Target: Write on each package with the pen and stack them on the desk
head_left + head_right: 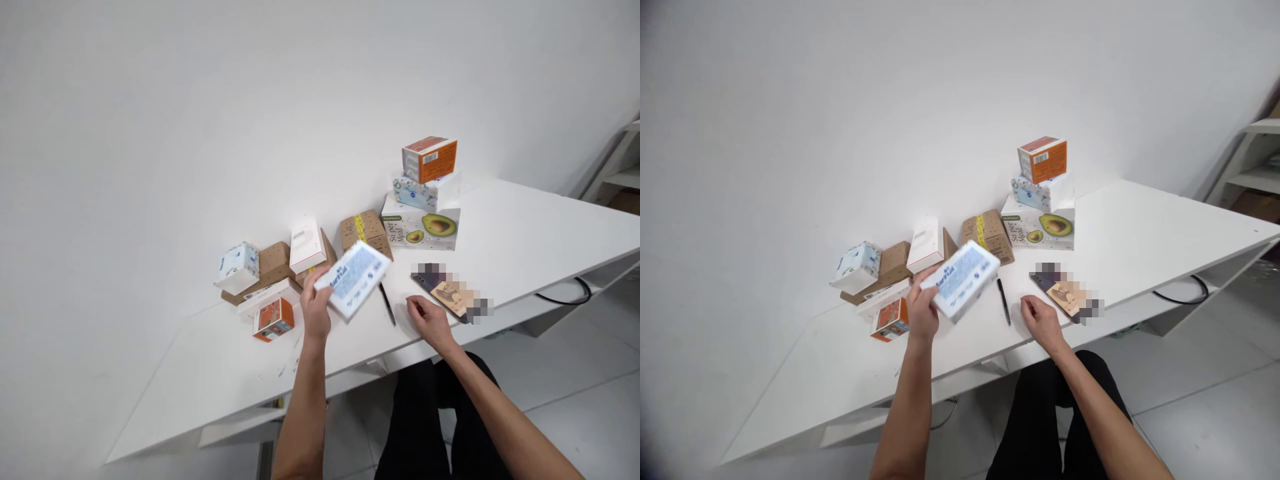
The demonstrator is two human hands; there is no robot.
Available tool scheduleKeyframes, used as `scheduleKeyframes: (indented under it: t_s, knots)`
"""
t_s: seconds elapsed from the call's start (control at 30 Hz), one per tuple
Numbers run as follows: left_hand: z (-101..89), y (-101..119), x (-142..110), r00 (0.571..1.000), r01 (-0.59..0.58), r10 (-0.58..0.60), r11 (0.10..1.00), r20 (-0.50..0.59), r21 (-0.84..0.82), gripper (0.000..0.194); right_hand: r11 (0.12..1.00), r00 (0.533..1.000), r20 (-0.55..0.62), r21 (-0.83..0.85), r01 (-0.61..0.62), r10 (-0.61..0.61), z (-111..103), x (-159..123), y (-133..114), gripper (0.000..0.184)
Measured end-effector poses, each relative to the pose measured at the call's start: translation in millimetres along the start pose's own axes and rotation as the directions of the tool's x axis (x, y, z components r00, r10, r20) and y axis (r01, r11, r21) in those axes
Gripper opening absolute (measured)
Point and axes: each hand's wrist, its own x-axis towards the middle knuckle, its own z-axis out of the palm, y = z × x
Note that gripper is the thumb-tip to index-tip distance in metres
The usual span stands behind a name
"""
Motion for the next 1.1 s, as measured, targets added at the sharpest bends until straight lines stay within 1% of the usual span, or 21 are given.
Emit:
scheduleKeyframes:
  t_s: [0.03,0.07,0.13,0.2,0.27,0.3,0.37,0.43,0.5,0.57,0.63,0.67,0.73,0.77,0.83,0.9,0.97,1.0,1.03,1.1]
  knots:
    - [-10.4,-10,-19,0.995,0.096,-0.095,0.993,0.023,-0.075,0.037,1.000,1.000,0.005,0.001,-0.008,0.008,-1,0,-1,0.024]
    - [-18.6,-20,-36,0.981,0.190,-0.185,0.974,0.050,-0.120,0.036,1.000,1.000,0.011,-0.001,-0.015,0.015,-2,0,-2,0.024]
    - [-28.6,-40,-63,0.939,0.343,-0.336,0.930,0.079,-0.130,0.035,1.000,0.999,0.023,-0.014,-0.027,0.028,-3,0,-4,0.024]
    - [-32.7,-59,-81,0.907,0.422,-0.419,0.905,0.047,-0.060,0.034,0.999,0.999,0.021,-0.028,-0.038,0.039,-4,0,-4,0.025]
    - [-34.8,-74,-93,0.891,0.455,-0.455,0.891,-0.006,-0.002,0.035,0.998,0.999,0.007,-0.035,-0.048,0.048,-3,-1,-4,0.025]
    - [-36.1,-80,-98,0.886,0.464,-0.464,0.886,-0.025,-0.001,0.037,0.998,0.999,-0.002,-0.037,-0.053,0.053,-3,-1,-4,0.025]
    - [-40.7,-88,-107,0.883,0.467,-0.470,0.881,-0.021,-0.078,0.045,0.997,0.998,-0.012,-0.040,-0.061,0.060,-2,-2,-4,0.024]
    - [-47.9,-90,-116,0.899,0.437,-0.436,0.879,0.049,-0.191,0.054,0.997,0.998,-0.015,-0.040,-0.067,0.066,-2,-2,-3,0.024]
    - [-56.1,-88,-124,0.919,0.386,-0.352,0.895,0.176,-0.225,0.067,0.997,0.997,-0.021,-0.031,-0.077,0.076,-3,-3,-2,0.024]
    - [-61.8,-83,-131,0.908,0.336,-0.281,0.931,0.312,-0.140,0.086,0.998,0.998,-0.032,-0.023,-0.055,0.054,-2,-4,-2,0.025]
    - [-62.1,-76,-134,0.879,0.293,-0.258,0.956,0.401,-0.027,0.102,0.998,0.999,-0.013,-0.040,0.038,-0.038,-1,-6,-4,0.026]
    - [-60.0,-72,-136,0.869,0.284,-0.261,0.959,0.420,0.008,0.104,0.993,0.994,0.019,-0.060,0.106,-0.105,1,-9,-7,0.028]
    - [-52.9,-66,-136,0.873,0.294,-0.272,0.956,0.405,0.007,0.100,0.968,0.969,0.114,-0.101,0.232,-0.220,7,-15,-17,0.033]
    - [-49.1,-63,-135,0.882,0.312,-0.280,0.950,0.378,-0.024,0.096,0.956,0.955,0.162,-0.112,0.269,-0.250,9,-18,-23,0.035]
    - [-43.5,-59,-132,0.900,0.360,-0.312,0.926,0.305,-0.116,0.086,0.953,0.942,0.214,-0.102,0.285,-0.259,13,-25,-40,0.039]
    - [-42.6,-58,-126,0.905,0.404,-0.357,0.892,0.231,-0.205,0.076,0.963,0.946,0.211,-0.053,0.264,-0.247,14,-28,-57,0.041]
    - [-45.2,-61,-121,0.890,0.454,-0.421,0.854,0.174,-0.257,0.064,0.966,0.947,0.195,0.023,0.257,-0.257,11,-28,-73,0.041]
    - [-46.8,-63,-119,0.875,0.484,-0.458,0.832,0.155,-0.271,0.059,0.963,0.943,0.195,0.059,0.263,-0.270,10,-28,-79,0.040]
    - [-48.1,-66,-118,0.856,0.516,-0.496,0.810,0.145,-0.278,0.056,0.958,0.937,0.202,0.088,0.272,-0.285,10,-27,-83,0.040]
    - [-49.4,-73,-117,0.819,0.573,-0.558,0.774,0.138,-0.271,0.057,0.953,0.923,0.238,0.105,0.285,-0.302,11,-29,-86,0.041]
